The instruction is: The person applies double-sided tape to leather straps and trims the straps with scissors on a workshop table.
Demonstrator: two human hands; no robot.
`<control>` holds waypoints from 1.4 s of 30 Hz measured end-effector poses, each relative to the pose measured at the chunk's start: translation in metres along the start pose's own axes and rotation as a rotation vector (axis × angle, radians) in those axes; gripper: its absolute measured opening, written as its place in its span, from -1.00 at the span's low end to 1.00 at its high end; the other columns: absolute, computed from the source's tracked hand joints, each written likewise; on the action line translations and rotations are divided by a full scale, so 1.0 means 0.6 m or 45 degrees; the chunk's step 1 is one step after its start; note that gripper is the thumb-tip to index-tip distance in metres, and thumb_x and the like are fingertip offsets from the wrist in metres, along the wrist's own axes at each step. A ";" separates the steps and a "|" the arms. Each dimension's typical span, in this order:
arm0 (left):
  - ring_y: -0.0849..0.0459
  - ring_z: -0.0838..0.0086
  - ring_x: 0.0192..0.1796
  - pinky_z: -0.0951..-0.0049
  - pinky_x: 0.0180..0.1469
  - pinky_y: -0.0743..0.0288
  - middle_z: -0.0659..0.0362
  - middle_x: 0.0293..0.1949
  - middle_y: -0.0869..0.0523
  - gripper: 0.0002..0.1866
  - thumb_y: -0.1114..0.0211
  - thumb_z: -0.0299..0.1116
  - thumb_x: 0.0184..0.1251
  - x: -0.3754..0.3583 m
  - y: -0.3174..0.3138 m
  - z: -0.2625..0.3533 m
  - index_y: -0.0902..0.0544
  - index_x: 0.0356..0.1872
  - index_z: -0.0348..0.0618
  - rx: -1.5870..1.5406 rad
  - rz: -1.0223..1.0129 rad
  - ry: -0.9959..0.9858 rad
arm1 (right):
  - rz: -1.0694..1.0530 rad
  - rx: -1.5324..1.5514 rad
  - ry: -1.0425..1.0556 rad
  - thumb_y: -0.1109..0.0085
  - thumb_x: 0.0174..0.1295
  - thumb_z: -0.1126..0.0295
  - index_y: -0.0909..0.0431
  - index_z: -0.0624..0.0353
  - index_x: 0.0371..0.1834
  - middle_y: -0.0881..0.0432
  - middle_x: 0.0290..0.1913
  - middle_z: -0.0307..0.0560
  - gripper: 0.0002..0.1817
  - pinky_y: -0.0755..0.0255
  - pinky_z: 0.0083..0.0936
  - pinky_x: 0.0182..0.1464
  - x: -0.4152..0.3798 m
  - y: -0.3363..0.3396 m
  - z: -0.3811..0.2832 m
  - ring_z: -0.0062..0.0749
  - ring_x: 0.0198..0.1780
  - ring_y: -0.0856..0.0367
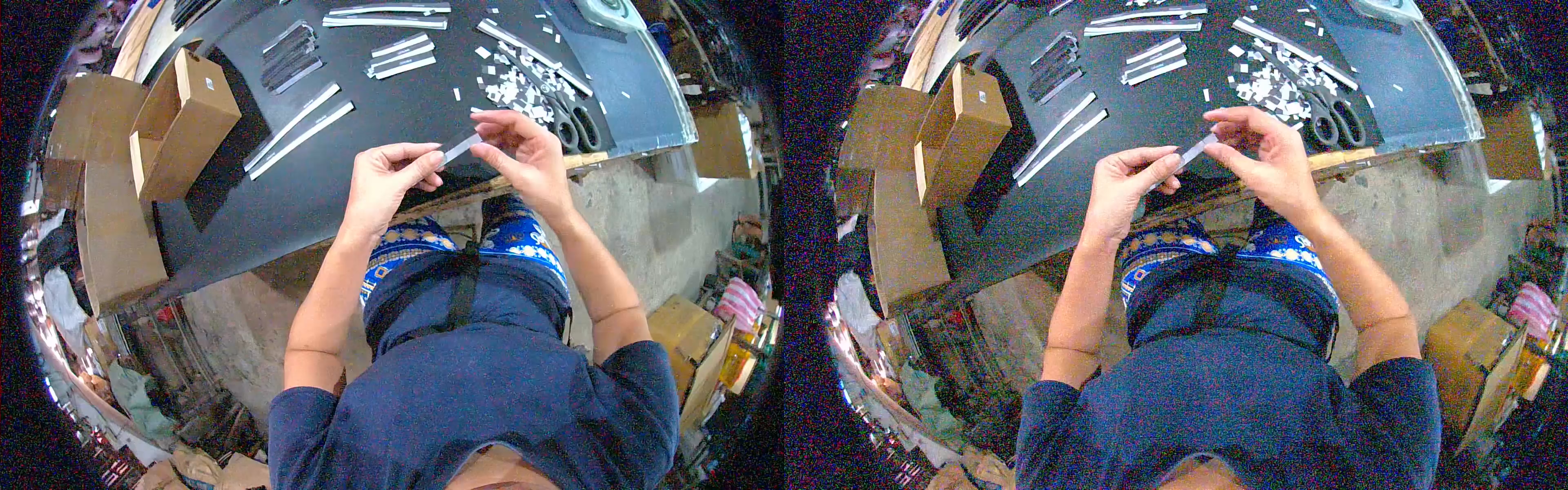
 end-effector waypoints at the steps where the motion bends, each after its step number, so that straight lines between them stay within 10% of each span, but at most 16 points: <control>1: -0.68 0.56 -0.41 0.59 -0.33 -0.57 0.14 -0.37 -0.74 -0.78 -0.39 -0.42 0.23 -0.001 0.000 -0.001 -0.71 -0.16 -0.33 -0.021 0.024 -0.001 | -0.001 0.000 -0.001 -0.36 0.08 0.54 -0.63 0.19 -0.03 -0.64 -0.25 -0.21 -0.66 -0.46 -0.60 -0.12 -0.006 -0.002 0.003 -0.60 -0.21 -0.58; 42: -0.70 0.51 -0.37 0.54 -0.28 -0.64 0.07 -0.29 -0.75 -0.72 -0.37 -0.39 0.26 0.003 -0.013 -0.004 -0.67 -0.09 -0.37 -0.265 -0.014 0.086 | 0.270 -0.218 0.194 -0.35 0.07 0.61 -0.75 0.21 -0.25 -0.72 -0.31 -0.11 -0.83 -0.49 -0.60 -0.14 -0.017 -0.023 0.014 -0.48 -0.24 -0.65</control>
Point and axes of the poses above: each hand's wrist, its own x-axis towards the middle knuckle, its own y-axis out of the back of the hand, z = x × y, the point moved 1 cm from there along x, towards the middle knuckle
